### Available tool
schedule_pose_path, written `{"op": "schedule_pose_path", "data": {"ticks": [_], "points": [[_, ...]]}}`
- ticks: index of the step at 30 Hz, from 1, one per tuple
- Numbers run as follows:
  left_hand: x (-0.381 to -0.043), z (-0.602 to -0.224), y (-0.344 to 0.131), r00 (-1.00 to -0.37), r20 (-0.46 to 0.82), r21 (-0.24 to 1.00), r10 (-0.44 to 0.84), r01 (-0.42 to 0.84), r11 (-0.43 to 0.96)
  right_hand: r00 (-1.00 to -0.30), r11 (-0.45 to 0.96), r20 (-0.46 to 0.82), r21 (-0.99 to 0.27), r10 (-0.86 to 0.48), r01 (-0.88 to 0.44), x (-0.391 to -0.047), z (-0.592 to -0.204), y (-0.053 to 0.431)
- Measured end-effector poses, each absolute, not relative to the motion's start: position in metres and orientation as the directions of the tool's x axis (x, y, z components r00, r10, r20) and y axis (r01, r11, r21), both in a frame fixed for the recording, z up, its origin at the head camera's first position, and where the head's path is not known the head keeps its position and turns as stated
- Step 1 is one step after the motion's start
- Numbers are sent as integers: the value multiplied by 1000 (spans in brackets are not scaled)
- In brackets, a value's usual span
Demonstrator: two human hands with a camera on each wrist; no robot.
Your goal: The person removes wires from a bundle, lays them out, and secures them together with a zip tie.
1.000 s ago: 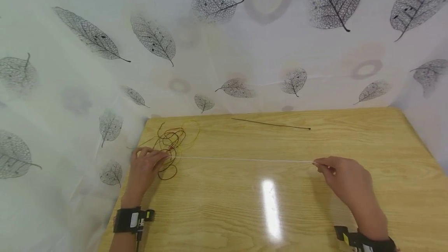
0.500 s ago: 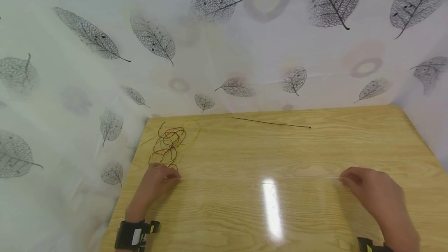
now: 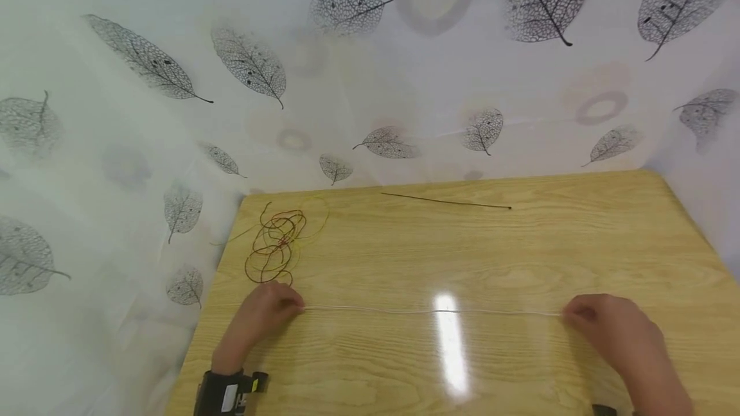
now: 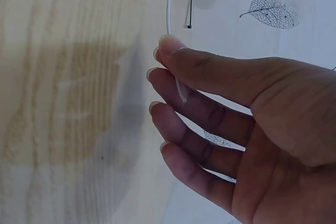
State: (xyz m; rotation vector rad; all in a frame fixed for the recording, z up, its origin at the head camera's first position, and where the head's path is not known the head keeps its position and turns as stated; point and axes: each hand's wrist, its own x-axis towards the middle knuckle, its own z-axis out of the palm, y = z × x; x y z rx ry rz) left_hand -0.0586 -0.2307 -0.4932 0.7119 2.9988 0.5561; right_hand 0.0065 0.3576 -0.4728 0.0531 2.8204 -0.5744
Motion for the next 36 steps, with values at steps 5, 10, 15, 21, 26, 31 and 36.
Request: {"op": "schedule_pose_path", "data": {"ticks": [5,10,15,21,26,31,36], "points": [[-57,-491,-229,-891,78,352,448,445,823,-969,897,-230,-441,-87,24,6,-477,344],[-55,-492,-225,-899,1,379,439,406,831,-973,888,-197,-459,-121,-17,7,-479,337],[-55,-492,-223,-908,-50,394,417,366,843,-975,888,-177,-458,-132,-37,6,-479,335],[-53,-488,-220,-905,-54,411,421,364,836,-975,887,-165,-458,-148,-57,3,-478,332],[-55,-491,-219,-912,-51,402,407,355,844,-977,888,-154,-456,-147,-62,3,-478,334],[-56,-491,-218,-917,-52,418,396,340,843,-982,888,-76,-444,-175,-124,1,-477,331],[-57,-491,-217,-915,-70,431,398,332,839,-972,877,-36,-440,-233,-194,-9,-472,322]]}}
